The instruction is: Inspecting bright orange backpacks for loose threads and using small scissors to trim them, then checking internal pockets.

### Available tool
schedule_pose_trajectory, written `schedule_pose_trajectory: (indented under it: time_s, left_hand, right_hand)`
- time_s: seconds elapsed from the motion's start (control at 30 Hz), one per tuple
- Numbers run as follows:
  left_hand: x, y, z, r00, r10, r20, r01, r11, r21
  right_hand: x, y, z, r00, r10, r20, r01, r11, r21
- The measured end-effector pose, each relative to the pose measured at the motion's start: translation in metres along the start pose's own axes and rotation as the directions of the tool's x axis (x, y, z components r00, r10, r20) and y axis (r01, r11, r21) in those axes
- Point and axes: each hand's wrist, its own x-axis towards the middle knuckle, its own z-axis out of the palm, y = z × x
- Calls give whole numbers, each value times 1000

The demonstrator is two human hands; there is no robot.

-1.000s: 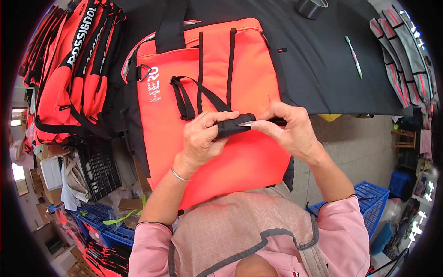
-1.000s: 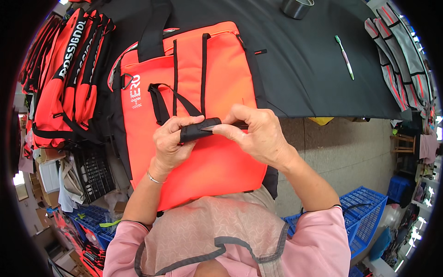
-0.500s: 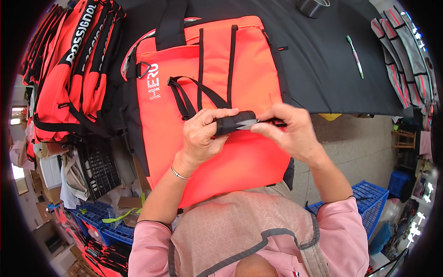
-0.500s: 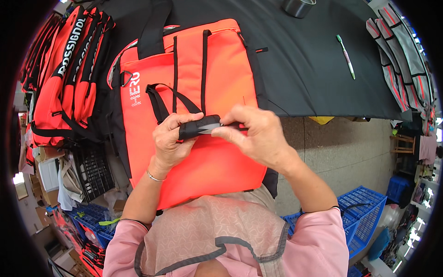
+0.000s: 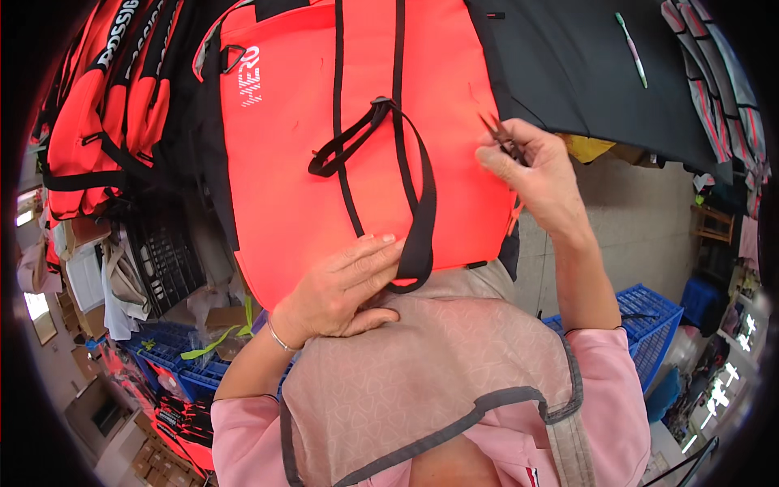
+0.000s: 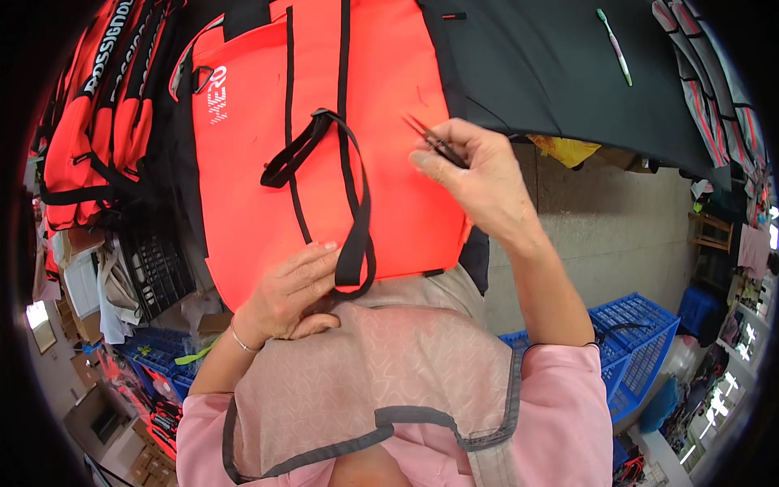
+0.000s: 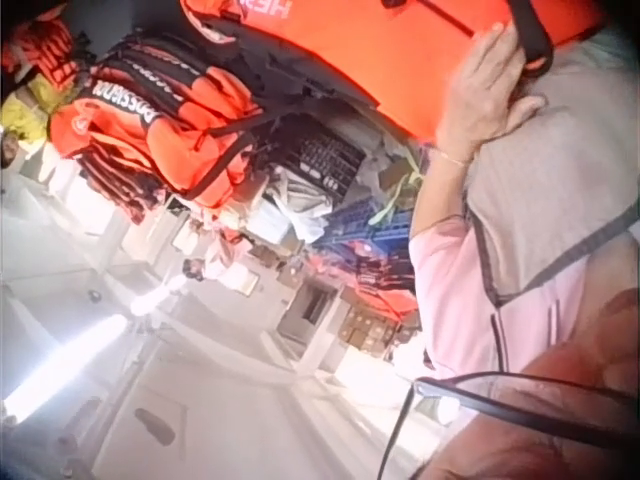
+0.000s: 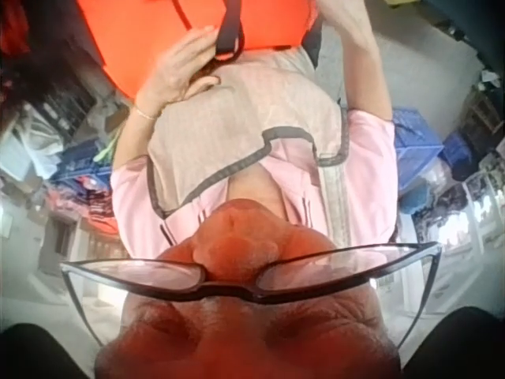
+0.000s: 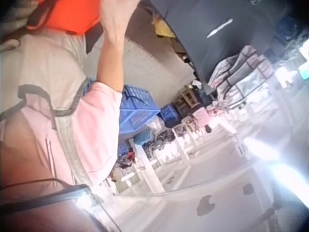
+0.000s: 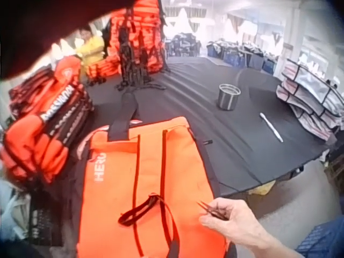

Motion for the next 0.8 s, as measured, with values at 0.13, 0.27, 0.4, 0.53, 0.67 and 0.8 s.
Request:
schedule_pose_trajectory:
  time_s: [0.13,0.27,0.4,0.53,0.67,0.8]
  left_hand:
    - [-8,10,11,997,73,39,-75,996,52]
    - [2,16,14,995,-35,96,34,999,11]
    - [-9,12,14,988,-144,-54,128,964,-235]
    - [-55,5,48,835,-407,-370,202,852,-482]
    - [14,33,25,881,127,-455,53,930,363]
    - [2,19,33,902,54,-427,146,895,421]
  right_hand:
    - [-16,3,17,991,107,84,-110,993,39]
    - [-23,8,31,985,127,119,-132,990,39]
    - [-25,15,41,994,78,73,-65,985,-159]
    - [-25,25,61,988,87,128,-62,980,-191]
    - [-18,18,68,995,66,74,-62,997,-50]
    - [-9,6,66,1000,-20,-4,20,1000,5]
